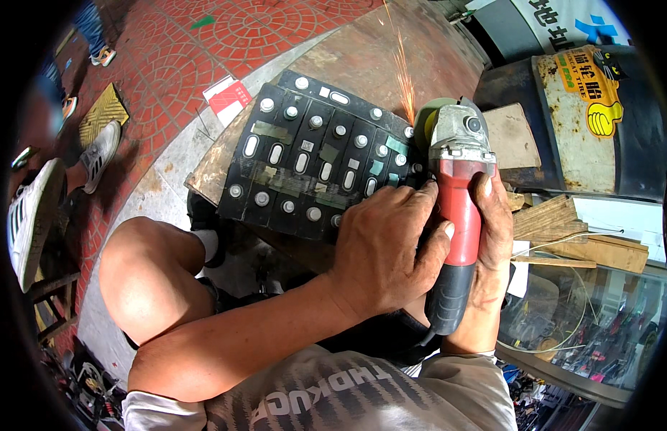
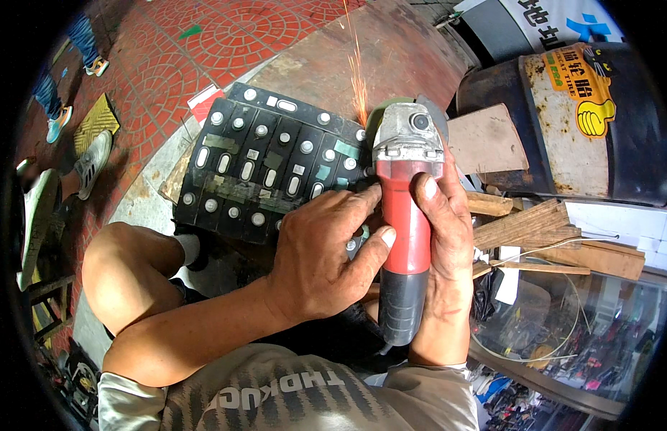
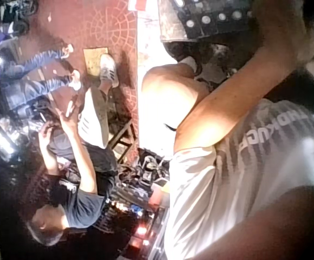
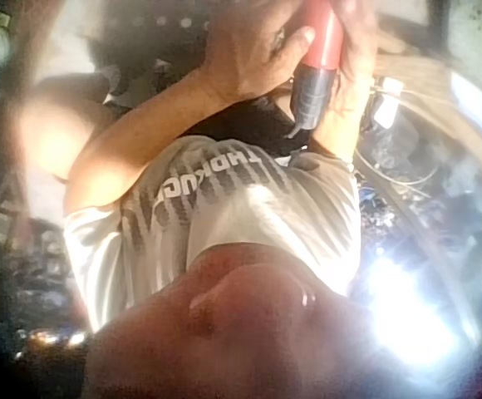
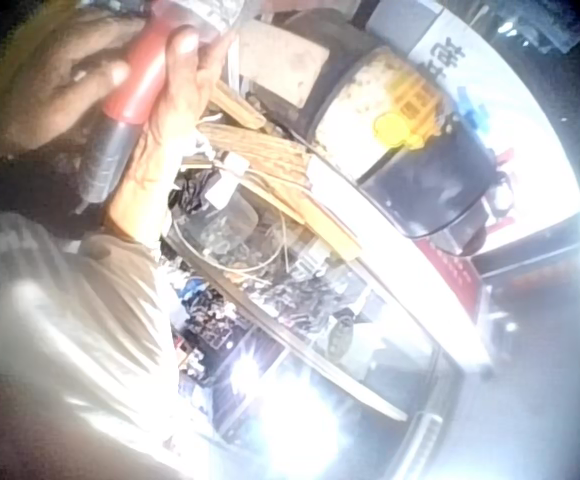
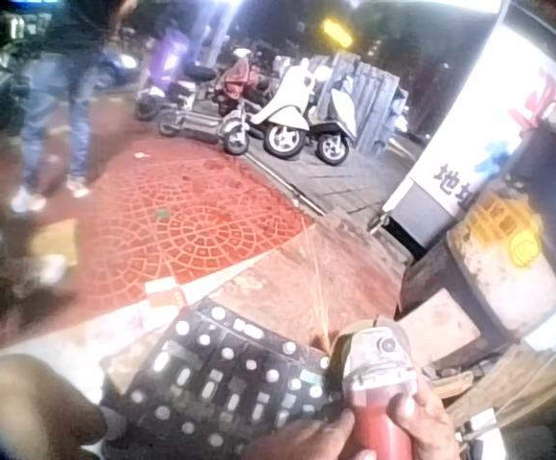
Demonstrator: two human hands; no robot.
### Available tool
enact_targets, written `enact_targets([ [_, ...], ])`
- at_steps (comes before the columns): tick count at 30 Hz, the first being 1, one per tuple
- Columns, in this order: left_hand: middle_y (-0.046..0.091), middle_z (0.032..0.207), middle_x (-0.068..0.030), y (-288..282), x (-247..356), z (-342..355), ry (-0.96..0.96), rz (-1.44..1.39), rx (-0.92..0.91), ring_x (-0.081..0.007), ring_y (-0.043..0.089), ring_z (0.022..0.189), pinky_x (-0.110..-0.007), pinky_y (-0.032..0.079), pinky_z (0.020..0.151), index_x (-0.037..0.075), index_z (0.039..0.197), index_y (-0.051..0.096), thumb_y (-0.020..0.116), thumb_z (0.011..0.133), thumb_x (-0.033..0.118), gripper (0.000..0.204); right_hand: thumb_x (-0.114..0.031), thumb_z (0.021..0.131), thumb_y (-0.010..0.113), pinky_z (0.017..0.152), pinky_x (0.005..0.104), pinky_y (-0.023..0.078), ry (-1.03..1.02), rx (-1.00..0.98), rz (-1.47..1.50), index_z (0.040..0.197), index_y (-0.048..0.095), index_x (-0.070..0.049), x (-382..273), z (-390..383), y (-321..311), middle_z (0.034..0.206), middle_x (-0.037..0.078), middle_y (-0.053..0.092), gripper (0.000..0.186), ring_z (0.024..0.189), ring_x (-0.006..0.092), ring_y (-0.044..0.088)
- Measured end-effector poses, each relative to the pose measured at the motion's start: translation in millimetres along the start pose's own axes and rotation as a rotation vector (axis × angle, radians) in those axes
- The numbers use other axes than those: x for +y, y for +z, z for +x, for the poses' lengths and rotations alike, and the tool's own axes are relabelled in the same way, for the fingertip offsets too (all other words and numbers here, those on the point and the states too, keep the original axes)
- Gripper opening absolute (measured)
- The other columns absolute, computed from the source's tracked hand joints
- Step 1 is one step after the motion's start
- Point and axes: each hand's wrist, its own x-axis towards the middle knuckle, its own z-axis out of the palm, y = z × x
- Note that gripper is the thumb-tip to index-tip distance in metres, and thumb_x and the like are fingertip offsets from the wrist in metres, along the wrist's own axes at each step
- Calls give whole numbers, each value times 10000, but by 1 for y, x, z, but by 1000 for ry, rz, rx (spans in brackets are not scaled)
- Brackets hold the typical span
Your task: The person uses an angle grinder to grind down the metal surfaces on top of a battery pack and then touches the surfaces by hand.
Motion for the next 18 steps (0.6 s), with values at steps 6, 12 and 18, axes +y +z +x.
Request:
enact_targets([
  [6,819,1110,-270,-1,0,0,5,6,0,-459,806,1007,-539,643,899,-124,1421,746,809,1082,237,499,-292,1082,895,1226,431,613,15,27,-28,1853,417,5,-2,-1,1,1634,210,697,954,1418,297,744],
  [12,816,1092,-271,-1,0,0,14,4,12,-467,802,982,-542,641,874,-118,1417,751,809,1080,231,489,-286,1080,895,1244,430,599,1,37,-11,1851,417,9,-2,0,3,1649,208,688,954,1440,297,735],
  [18,811,1080,-270,-1,1,1,4,15,-4,-462,802,972,-543,639,865,-118,1425,751,810,1081,237,497,-273,1086,880,1249,433,595,8,33,-7,1844,423,14,-1,-1,-1,1634,216,698,931,1441,305,734],
])
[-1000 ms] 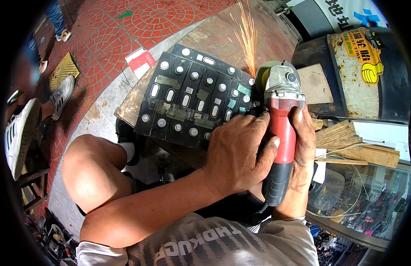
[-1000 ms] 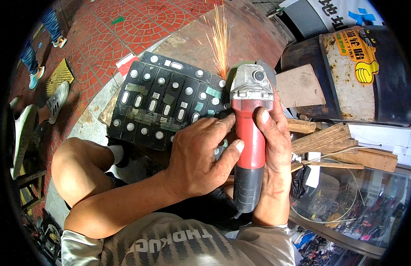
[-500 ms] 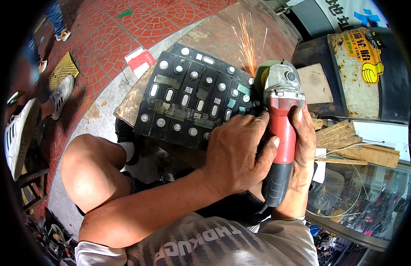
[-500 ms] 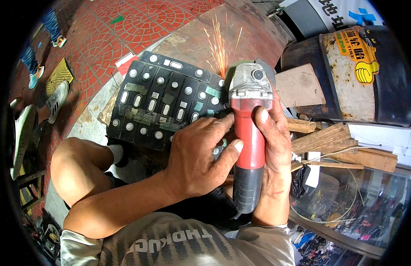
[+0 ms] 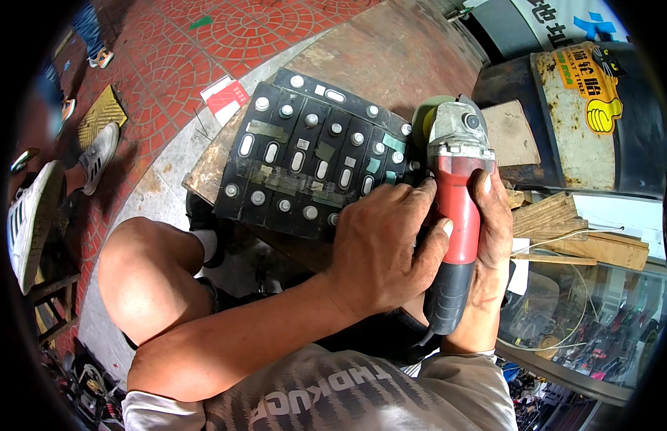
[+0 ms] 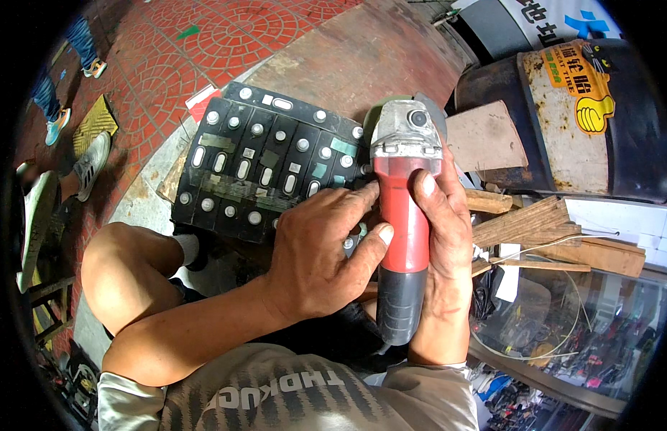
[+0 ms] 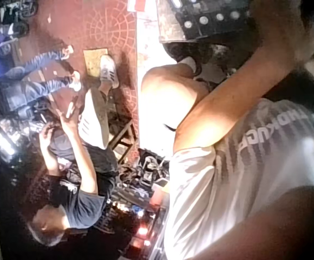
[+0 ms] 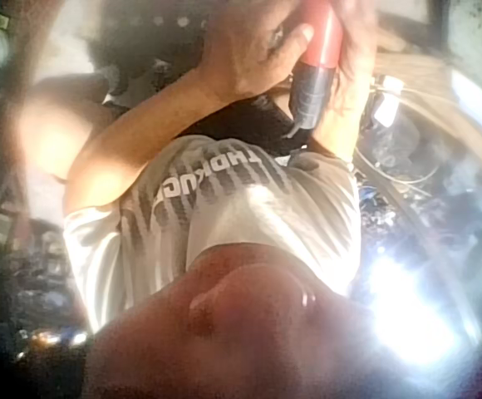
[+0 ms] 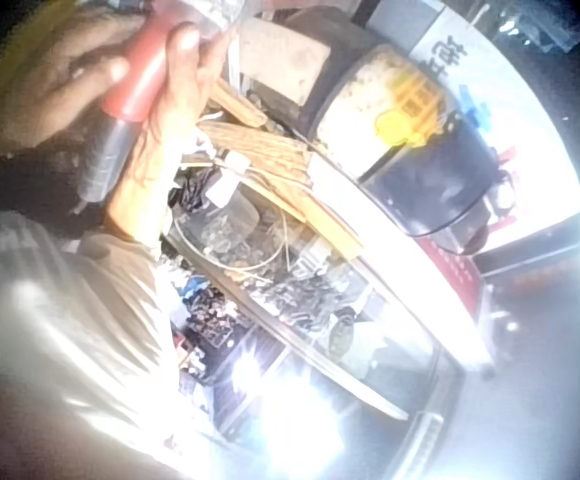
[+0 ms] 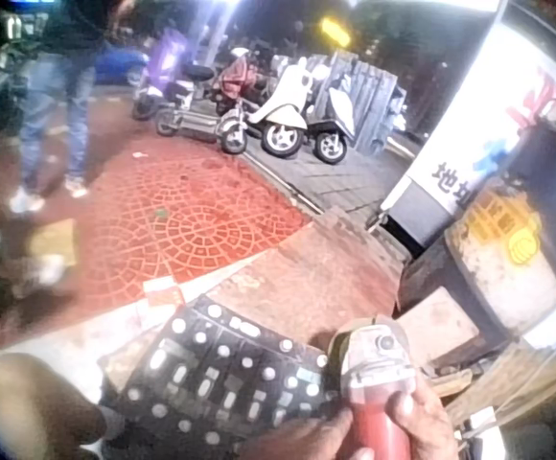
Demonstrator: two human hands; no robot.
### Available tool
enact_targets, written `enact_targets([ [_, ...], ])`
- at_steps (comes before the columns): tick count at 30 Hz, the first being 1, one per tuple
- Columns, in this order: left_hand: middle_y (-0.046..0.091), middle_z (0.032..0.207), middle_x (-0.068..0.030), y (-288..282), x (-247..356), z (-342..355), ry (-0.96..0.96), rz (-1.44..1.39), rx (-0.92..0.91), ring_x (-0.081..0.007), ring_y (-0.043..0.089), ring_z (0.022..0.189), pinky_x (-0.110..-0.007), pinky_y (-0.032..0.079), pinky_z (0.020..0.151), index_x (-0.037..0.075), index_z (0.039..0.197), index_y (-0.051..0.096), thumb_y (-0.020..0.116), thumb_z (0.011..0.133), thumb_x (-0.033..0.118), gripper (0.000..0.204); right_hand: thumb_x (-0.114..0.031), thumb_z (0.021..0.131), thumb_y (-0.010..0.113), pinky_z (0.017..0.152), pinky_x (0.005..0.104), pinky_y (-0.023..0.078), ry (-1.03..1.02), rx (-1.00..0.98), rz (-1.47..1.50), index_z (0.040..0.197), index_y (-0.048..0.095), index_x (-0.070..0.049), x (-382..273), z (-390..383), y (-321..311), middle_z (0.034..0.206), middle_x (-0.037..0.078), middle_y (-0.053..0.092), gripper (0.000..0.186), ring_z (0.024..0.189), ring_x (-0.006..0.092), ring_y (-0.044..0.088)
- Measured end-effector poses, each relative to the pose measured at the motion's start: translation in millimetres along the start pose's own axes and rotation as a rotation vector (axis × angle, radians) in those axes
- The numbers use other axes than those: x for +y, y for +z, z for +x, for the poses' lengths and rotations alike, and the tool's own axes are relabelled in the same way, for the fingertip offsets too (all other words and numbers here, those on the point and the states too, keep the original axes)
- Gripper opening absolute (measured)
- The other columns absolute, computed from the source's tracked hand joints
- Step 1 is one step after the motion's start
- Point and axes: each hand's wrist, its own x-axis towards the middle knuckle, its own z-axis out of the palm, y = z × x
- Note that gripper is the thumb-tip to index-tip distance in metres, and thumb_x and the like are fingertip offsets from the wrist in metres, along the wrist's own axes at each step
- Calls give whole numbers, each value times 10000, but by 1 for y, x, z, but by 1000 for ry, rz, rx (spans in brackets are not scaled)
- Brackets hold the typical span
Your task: The person uses an angle grinder to grind down the metal surfaces on top of a battery pack and then touches the surfaces by hand.
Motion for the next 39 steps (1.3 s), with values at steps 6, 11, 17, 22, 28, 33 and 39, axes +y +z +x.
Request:
enact_targets([
  [6,814,1092,-268,0,0,0,-10,1,-6,-459,803,983,-539,640,874,-118,1430,749,806,1086,247,505,-284,1090,876,1229,428,608,-4,19,-16,1842,427,17,-1,-1,2,1622,223,704,926,1417,304,745],
  [11,814,1097,-271,1,-1,-1,-1,-1,1,-460,804,994,-540,640,883,-126,1427,746,807,1083,246,510,-292,1084,883,1219,431,617,-2,-2,-25,1844,423,16,-1,0,2,1609,225,712,940,1403,304,754],
  [17,813,1100,-276,-1,-1,0,-7,-17,-8,-465,803,1006,-545,639,894,-129,1431,741,799,1086,234,504,-286,1085,881,1214,432,621,-3,5,-26,1846,422,15,-1,-1,4,1607,226,710,938,1404,303,751],
  [22,812,1103,-276,1,-3,-1,8,-24,12,-464,804,1010,-545,638,900,-128,1436,736,797,1090,232,503,-282,1086,880,1213,434,623,3,-19,6,1848,420,12,-2,-1,6,1613,226,706,938,1404,303,751],
  [28,815,1105,-271,0,-3,-2,16,-25,11,-461,802,1002,-543,637,895,-124,1433,735,797,1093,230,495,-286,1091,881,1212,434,626,3,3,1,1851,422,3,0,1,6,1617,218,705,933,1419,303,746],
  [33,816,1099,-270,0,-2,-2,16,-18,10,-462,800,992,-544,636,884,-123,1427,737,802,1089,223,489,-284,1088,890,1212,435,628,9,-1,-14,1847,429,2,-2,-1,5,1621,217,705,933,1423,304,746],
  [39,813,1088,-272,1,-2,-1,30,-8,21,-463,796,957,-542,636,865,-124,1416,746,807,1087,228,487,-280,1087,887,1231,435,616,-8,-17,7,1837,438,11,0,0,1,1614,221,710,921,1416,305,749],
])
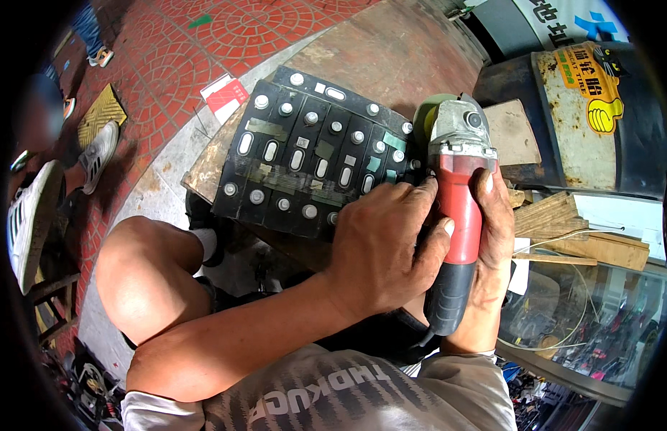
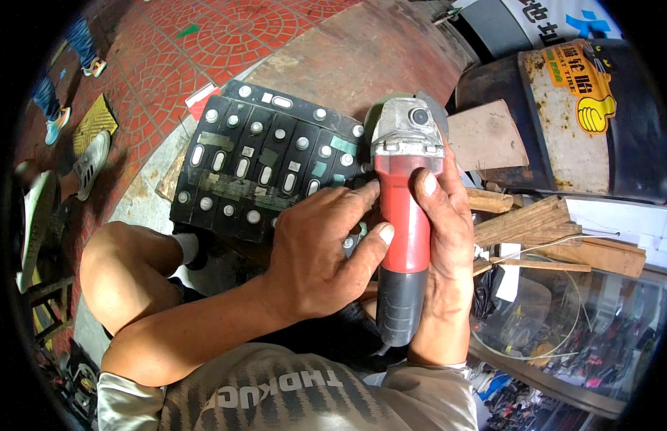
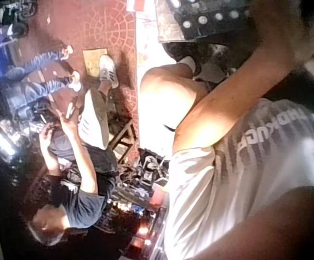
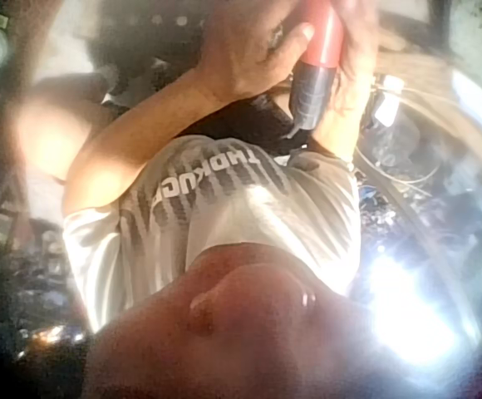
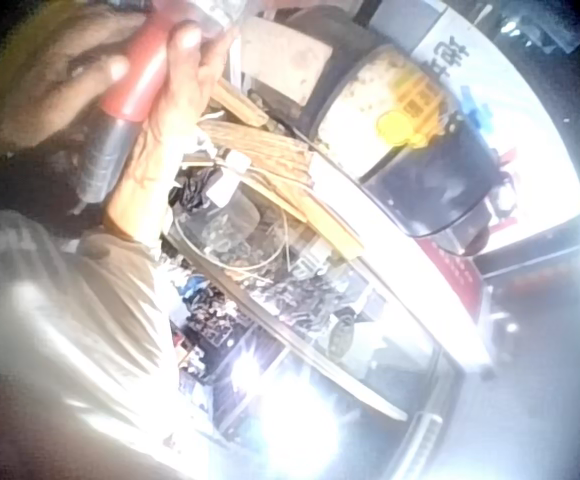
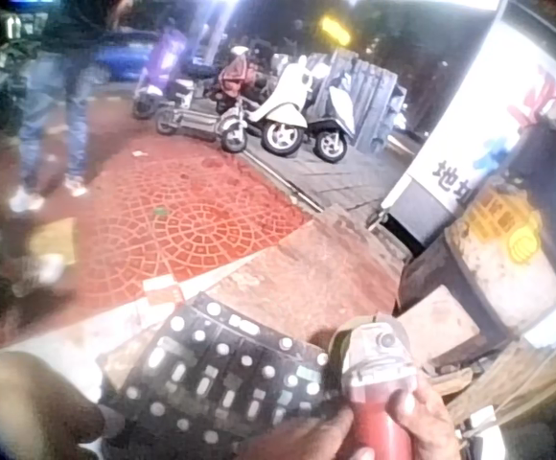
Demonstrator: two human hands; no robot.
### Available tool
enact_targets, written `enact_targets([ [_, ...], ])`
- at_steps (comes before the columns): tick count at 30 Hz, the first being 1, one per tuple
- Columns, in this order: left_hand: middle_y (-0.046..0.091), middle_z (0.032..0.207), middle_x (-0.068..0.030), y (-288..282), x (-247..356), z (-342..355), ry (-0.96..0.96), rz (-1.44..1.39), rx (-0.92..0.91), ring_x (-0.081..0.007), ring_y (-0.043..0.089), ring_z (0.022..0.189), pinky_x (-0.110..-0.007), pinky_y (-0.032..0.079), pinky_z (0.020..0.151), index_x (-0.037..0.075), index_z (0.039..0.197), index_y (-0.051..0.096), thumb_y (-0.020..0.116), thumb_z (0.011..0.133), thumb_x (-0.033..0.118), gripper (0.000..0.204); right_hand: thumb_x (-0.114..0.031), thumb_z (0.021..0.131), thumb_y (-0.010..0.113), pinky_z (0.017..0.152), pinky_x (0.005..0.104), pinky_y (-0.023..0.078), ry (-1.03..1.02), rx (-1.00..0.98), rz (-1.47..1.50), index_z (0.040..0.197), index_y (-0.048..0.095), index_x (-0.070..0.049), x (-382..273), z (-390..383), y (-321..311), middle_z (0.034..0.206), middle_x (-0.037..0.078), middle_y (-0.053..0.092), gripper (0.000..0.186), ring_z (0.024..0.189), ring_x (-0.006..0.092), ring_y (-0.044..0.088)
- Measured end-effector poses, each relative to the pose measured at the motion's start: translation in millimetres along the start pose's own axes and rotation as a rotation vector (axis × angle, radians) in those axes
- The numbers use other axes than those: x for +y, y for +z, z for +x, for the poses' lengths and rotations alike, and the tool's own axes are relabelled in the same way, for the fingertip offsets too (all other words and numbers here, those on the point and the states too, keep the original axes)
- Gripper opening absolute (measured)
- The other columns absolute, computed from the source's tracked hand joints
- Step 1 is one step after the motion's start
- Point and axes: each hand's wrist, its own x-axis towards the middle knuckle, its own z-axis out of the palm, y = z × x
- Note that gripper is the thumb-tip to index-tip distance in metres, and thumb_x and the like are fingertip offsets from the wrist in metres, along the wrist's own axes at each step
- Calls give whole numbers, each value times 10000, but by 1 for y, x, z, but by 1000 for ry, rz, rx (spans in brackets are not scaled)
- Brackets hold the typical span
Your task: The person uses an angle grinder to grind down the metal surfaces on top of a battery pack and then touches the surfaces by hand.
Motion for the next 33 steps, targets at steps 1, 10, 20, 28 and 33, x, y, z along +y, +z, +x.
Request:
enact_targets([
  [1,813,1087,-271,-1,1,1,-8,5,-8,-464,796,954,-542,636,863,-125,1416,747,808,1086,230,488,-280,1087,886,1234,434,613,-4,10,-2,1835,438,13,0,0,1,1611,222,711,920,1415,306,749],
  [10,812,1085,-271,-1,0,0,-8,-3,-1,-459,803,971,-543,639,868,-130,1410,745,802,1084,226,486,-281,1089,882,1245,438,604,24,14,-17,1847,420,15,-3,-2,1,1617,221,705,935,1424,313,744],
  [20,818,1113,-267,1,-4,-2,31,-21,25,-463,804,1002,-551,642,894,-89,1429,712,793,1077,187,455,-296,1086,891,1282,442,571,-1,17,-32,1851,422,12,1,1,4,1656,206,687,949,1473,318,719],
  [28,819,1143,-266,2,-2,-1,21,-8,21,-460,806,1016,-542,645,902,-86,1435,715,784,1089,205,458,-296,1098,880,1277,434,573,-12,-7,2,1839,439,13,1,1,3,1650,209,692,915,1457,309,725],
  [33,813,1135,-274,2,0,1,-17,5,9,-462,806,1005,-541,644,899,-99,1455,723,769,1115,242,484,-279,1119,855,1259,421,586,-2,17,-16,1829,453,12,-1,2,2,1626,208,707,866,1442,298,733],
])
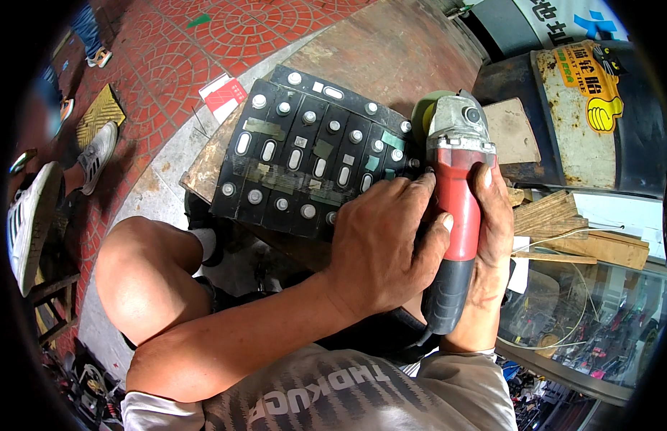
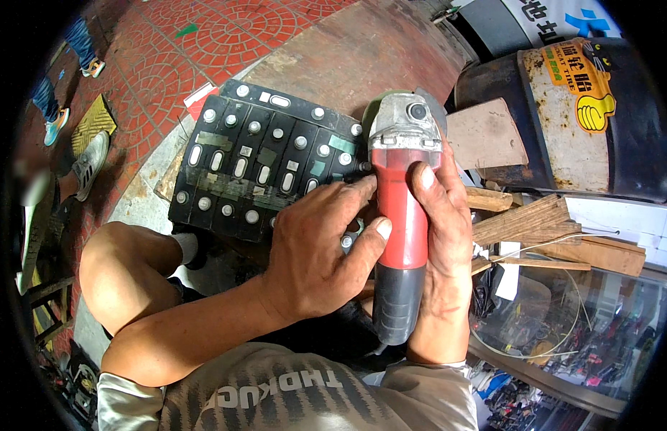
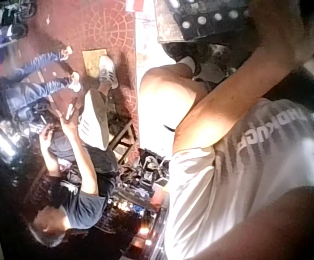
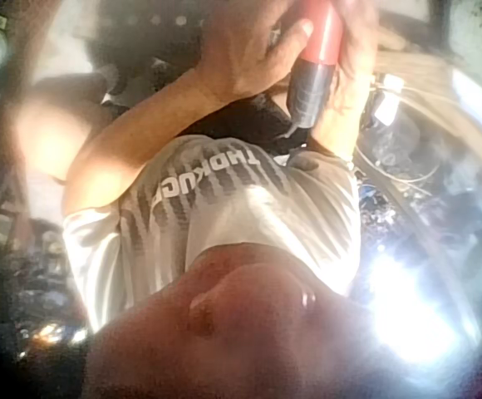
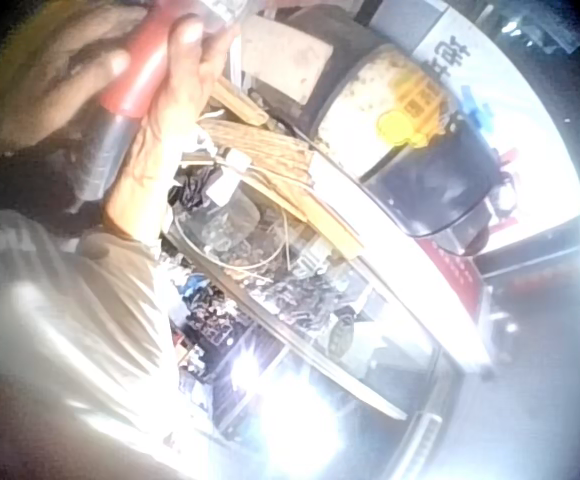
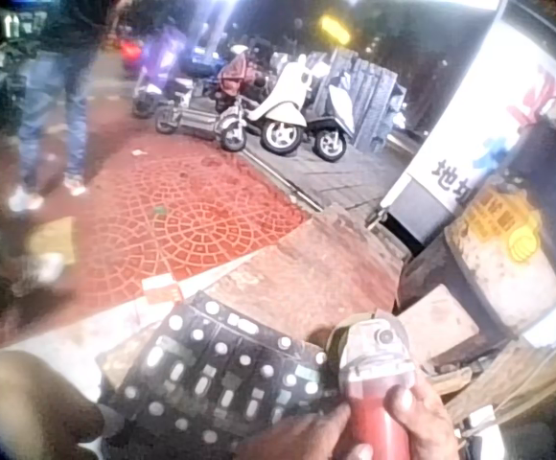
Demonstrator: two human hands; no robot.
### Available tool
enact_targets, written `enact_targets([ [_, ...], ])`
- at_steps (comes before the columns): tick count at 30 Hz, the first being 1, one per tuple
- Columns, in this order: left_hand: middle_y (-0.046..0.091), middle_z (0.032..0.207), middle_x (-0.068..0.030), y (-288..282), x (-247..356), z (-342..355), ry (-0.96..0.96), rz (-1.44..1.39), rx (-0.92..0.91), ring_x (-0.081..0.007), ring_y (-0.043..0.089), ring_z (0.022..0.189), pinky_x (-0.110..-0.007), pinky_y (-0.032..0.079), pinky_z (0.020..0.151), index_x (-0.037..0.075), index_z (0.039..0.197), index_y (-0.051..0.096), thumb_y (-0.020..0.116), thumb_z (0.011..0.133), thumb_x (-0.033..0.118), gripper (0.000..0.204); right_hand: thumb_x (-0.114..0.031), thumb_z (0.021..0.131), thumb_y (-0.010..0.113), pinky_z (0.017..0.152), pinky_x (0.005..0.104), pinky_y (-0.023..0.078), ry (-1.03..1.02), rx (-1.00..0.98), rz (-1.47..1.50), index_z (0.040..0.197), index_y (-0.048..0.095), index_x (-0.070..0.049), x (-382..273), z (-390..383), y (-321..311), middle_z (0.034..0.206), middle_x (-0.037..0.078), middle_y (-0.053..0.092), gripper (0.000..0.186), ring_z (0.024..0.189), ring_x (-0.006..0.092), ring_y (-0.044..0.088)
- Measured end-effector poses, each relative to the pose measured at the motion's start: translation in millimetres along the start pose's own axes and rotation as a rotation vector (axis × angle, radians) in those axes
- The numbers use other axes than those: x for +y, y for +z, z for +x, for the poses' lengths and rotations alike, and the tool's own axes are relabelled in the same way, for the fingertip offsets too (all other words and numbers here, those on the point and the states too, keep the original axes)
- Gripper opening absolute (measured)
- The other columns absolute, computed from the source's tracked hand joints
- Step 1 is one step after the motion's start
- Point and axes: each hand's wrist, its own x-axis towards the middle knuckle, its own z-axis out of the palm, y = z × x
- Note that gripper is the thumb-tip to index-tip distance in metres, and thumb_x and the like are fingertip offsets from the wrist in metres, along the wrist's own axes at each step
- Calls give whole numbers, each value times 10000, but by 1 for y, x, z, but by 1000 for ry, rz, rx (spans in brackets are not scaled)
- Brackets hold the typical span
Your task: The person uses an angle grinder to grind down the metal surfaces on top of a battery pack and then touches the surfaces by hand.
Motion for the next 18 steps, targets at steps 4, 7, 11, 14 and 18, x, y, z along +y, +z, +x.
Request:
enact_targets([
  [4,805,1119,-281,0,1,2,-25,-3,-1,-464,802,994,-547,640,892,-115,1461,725,756,1126,261,504,-264,1130,839,1252,421,594,-2,2,-5,1829,453,12,0,3,-1,1625,209,709,845,1430,295,740],
  [7,798,1108,-286,-2,4,3,-55,-20,-14,-468,801,987,-547,638,889,-126,1464,722,754,1127,264,517,-245,1136,828,1249,422,601,-4,21,17,1829,455,13,0,3,3,1628,211,708,828,1423,294,745],
  [11,792,1101,-290,-2,3,3,-63,-27,-9,-469,802,978,-545,638,888,-134,1471,721,757,1122,259,527,-228,1141,818,1251,422,605,-6,24,35,1826,459,15,0,3,6,1630,216,707,811,1427,297,747],
  [14,790,1100,-292,-3,4,4,-61,-31,-6,-467,802,972,-541,638,884,-138,1470,725,756,1123,254,525,-231,1138,825,1257,424,603,-3,28,44,1823,461,20,0,3,5,1631,220,708,816,1439,302,745],
  [18,787,1090,-291,-3,3,4,-67,-49,-12,-459,805,967,-532,639,876,-146,1470,725,753,1127,252,526,-252,1128,848,1258,427,604,-6,37,35,1816,467,25,1,5,6,1625,223,711,834,1437,307,748],
])
